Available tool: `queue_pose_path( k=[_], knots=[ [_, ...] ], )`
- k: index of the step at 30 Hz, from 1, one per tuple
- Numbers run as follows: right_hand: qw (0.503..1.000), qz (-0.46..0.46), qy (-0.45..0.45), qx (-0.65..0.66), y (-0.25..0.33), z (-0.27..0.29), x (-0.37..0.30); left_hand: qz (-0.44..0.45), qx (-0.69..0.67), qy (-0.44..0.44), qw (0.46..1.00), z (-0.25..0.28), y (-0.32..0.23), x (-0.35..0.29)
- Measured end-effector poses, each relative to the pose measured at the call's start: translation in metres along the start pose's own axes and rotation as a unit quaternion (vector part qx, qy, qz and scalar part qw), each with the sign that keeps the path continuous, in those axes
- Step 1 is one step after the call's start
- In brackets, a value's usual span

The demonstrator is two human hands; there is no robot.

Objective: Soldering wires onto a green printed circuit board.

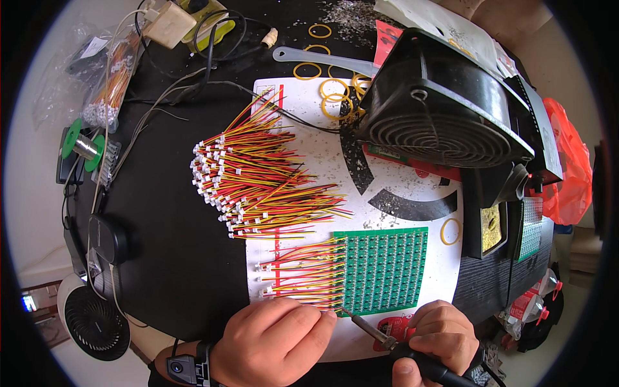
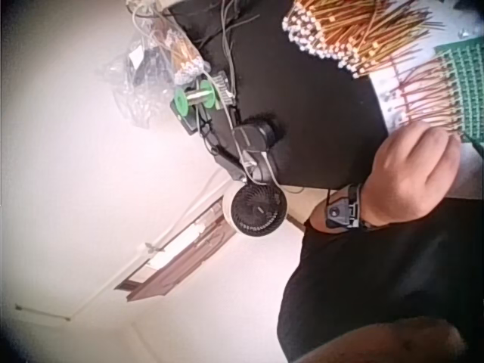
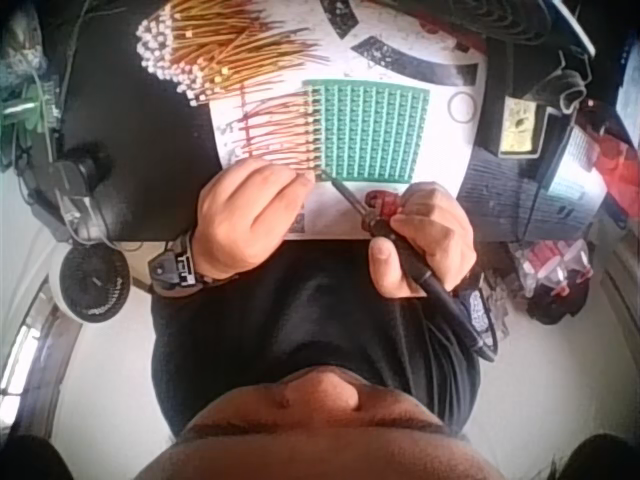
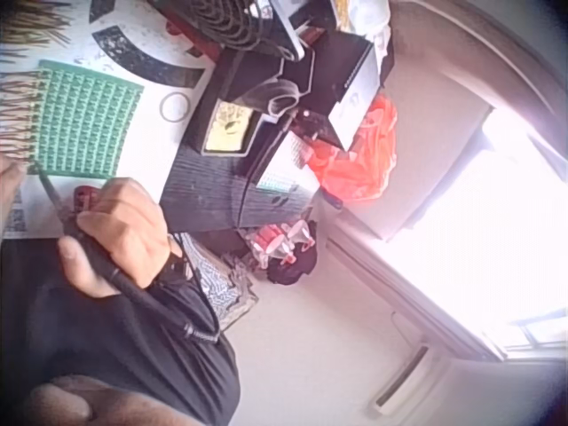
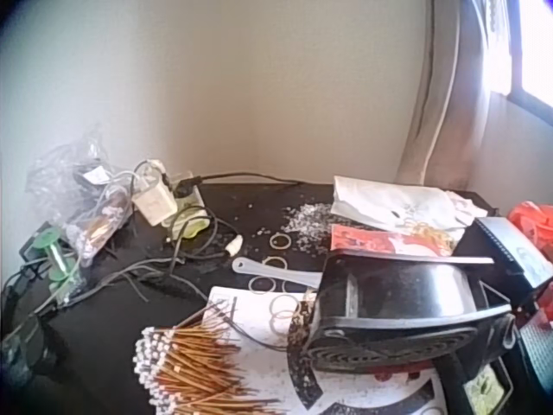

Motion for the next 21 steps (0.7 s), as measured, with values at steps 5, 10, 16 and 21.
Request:
queue_pose_path(
  k=[5, 10, 16, 21],
  knots=[
    [1.0, 0.002, -0.005, 0.0, 0.002, 0.001, 0.001, -0.001, -0.002, 0.0, 1.0, 0.002, -0.001, 0.001],
    [1.0, -0.007, -0.021, -0.001, 0.0, 0.001, 0.001, -0.016, 0.015, -0.003, 1.0, 0.0, -0.001, 0.001],
    [1.0, 0.002, -0.009, -0.005, 0.001, 0.001, 0.0, -0.013, 0.011, 0.001, 1.0, 0.0, -0.001, 0.002],
    [1.0, -0.011, -0.011, 0.023, 0.0, 0.007, -0.005, -0.011, 0.008, 0.0, 1.0, 0.0, -0.002, 0.001]
  ],
)
Point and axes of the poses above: each hand's wrist, its own x-axis towards the middle knuckle, its own z-axis out of the back of the hand, y = z × x, the point moved 10 cm from there along x, towards the middle knuckle, and after that the axes turned 11 degrees about -z, right-handed, at the moved point
